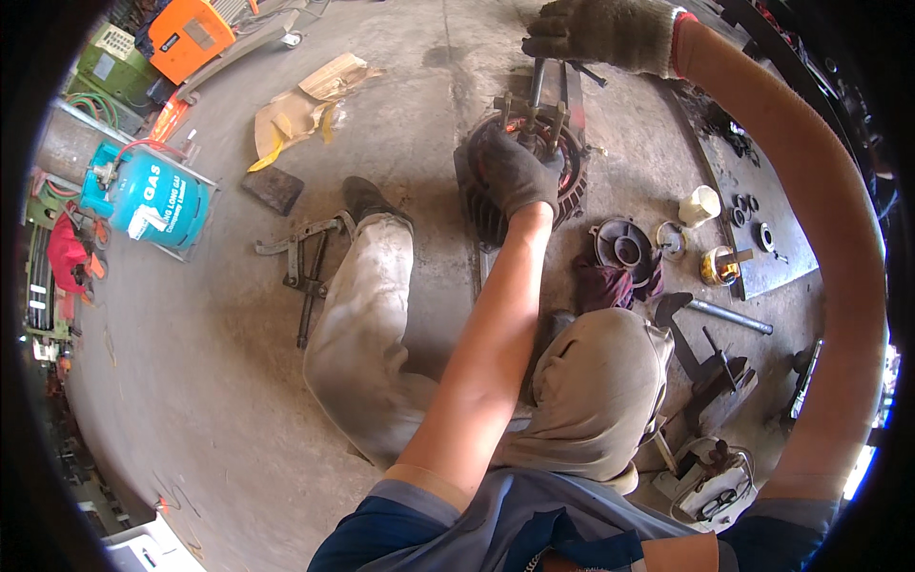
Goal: The person sits on the floor and uses a wrench and hammer to loosen and remove a central shaft from a motor housing. They repeatedly strike the shaft and adjust the wrench to extract the component.
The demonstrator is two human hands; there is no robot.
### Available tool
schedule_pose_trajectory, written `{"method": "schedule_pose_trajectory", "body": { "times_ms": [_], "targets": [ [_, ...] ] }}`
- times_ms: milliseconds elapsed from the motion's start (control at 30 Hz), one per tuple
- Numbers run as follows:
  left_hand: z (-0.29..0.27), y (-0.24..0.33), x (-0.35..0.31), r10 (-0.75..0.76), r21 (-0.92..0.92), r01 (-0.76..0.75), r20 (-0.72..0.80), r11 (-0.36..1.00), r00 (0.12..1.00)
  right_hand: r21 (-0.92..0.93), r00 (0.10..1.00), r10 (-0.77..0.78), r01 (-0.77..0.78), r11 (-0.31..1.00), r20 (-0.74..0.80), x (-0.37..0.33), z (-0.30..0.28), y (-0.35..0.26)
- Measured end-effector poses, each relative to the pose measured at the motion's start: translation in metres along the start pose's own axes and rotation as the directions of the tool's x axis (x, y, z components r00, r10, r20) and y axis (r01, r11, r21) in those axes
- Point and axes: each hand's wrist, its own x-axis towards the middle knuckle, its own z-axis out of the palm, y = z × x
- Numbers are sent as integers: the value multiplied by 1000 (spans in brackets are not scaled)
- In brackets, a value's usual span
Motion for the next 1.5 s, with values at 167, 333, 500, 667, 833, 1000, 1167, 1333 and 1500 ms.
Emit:
{"method": "schedule_pose_trajectory", "body": {
  "times_ms": [167, 333, 500, 667, 833, 1000, 1167, 1333, 1500],
  "targets": [
    [-5, 0, 1, -40, -72, 46, 76, 996, 996, -20, 1000, -18, 17, 1000, -22, 3, 3, 5],
    [-8, 2, 2, -52, -73, 61, 115, 995, 992, 68, 998, -10, 14, 998, -57, 2, 9, 6],
    [-8, 2, 2, -58, -74, 68, 128, 995, 990, 17, 1000, 0, -1, 1000, 3, 3, 7, 2],
    [-7, 1, 1, -26, -45, 31, 92, 999, 995, -55, 973, -148, 140, 989, -178, -4, 3, -2],
    [-6, -1, 3, -6, -108, 16, 97, 994, 995, -29, 987, -113, 110, 993, -116, 0, 6, -4],
    [-2, -3, 2, -14, -74, 20, 85, 997, 996, 152, 987, -35, 59, 987, -154, 6, 10, -8],
    [5, -4, 0, -18, -36, 19, 21, 999, 1000, 260, 992, 26, 7, 966, -124, 12, 13, -9],
    [5, -5, 0, -11, -7, 11, 40, 1000, 999, 234, 997, 56, -41, 971, -59, 15, 12, -10],
    [-3, -3, 3, -41, -42, 48, 142, 998, 989, 281, 991, 127, -112, 953, -38, 17, 13, -13]
  ]
}}
